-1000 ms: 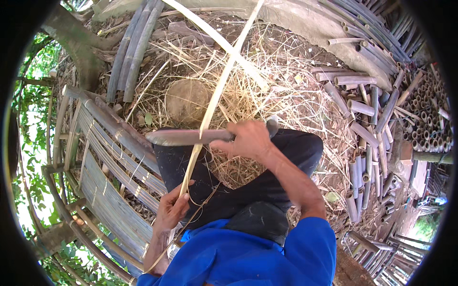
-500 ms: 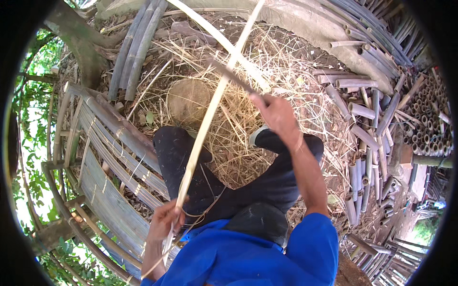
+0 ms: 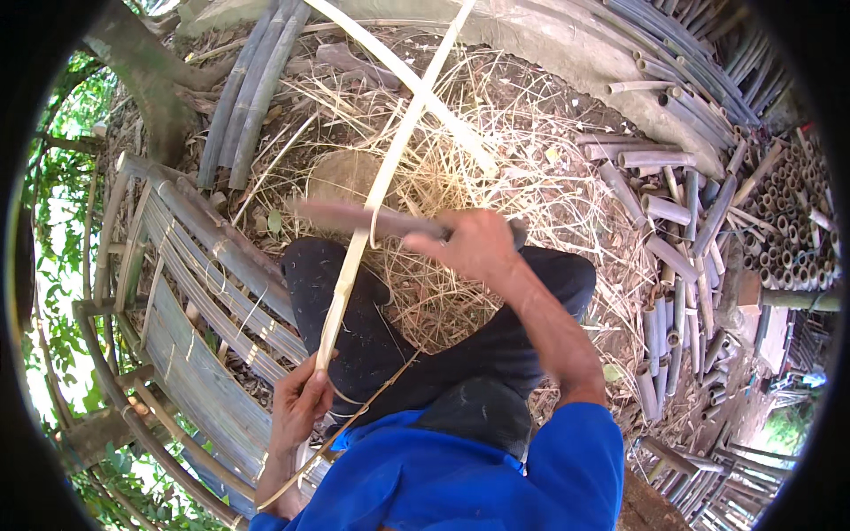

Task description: The person shaves a long strip of bamboo using a machete, smoothing the surface and thinning the strip by removing fine wood shavings.

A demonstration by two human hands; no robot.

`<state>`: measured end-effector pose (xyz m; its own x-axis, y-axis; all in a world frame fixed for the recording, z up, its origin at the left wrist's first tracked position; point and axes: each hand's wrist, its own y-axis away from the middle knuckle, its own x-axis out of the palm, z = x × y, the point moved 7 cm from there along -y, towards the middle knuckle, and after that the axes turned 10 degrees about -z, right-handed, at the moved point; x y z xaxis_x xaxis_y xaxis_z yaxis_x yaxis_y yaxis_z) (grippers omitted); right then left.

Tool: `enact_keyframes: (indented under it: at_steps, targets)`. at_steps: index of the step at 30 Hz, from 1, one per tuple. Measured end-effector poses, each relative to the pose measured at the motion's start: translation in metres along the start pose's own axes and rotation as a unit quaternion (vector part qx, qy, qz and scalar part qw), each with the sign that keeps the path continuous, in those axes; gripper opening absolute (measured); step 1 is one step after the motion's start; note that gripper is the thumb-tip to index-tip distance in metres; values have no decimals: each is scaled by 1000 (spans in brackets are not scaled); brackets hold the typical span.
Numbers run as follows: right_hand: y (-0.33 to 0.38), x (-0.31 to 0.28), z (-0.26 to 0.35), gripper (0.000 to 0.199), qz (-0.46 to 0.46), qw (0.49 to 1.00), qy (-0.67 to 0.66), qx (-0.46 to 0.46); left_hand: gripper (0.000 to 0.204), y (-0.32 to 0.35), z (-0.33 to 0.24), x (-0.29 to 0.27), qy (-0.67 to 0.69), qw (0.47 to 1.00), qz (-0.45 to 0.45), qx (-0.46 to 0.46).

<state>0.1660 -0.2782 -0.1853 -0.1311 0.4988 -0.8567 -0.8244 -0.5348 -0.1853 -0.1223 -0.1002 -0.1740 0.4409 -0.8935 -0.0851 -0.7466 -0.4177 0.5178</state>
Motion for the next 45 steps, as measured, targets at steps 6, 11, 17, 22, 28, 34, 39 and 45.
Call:
enact_keyframes:
  at_steps: [6, 11, 17, 22, 28, 34, 39, 45]
  targets:
    - [-75, -56, -198, 80, -89, 979, 103, 151, 41, 53, 17, -32, -92, 995, -2, -43]
    - [-66, -25, -165, 72, -75, 859, -333, 383, 43, 45, 11, -85, -289, 956, 41, -39]
    - [-71, 38, -109, 29, -98, 656, -626, 410, 35, 40, -140, -130, -543, 745, -228, 314]
    - [-57, 74, -41, 21, -60, 604, -671, 426, 46, 46, -101, -107, -275, 876, -229, 322]
    - [-14, 123, 32, 24, 83, 564, -705, 422, 65, -91, -78, -70, 309, 815, -330, 363]
    - [30, 117, 70, 35, 293, 705, -564, 315, 58, -38, -97, -155, 281, 670, -524, 444]
    - [64, 93, 64, 40, 97, 975, -198, -7, 63, 1, -130, -166, 316, 601, -418, 603]
    - [66, 105, 43, 33, 206, 956, -195, 78, 66, 3, -148, -118, 273, 646, -349, 621]
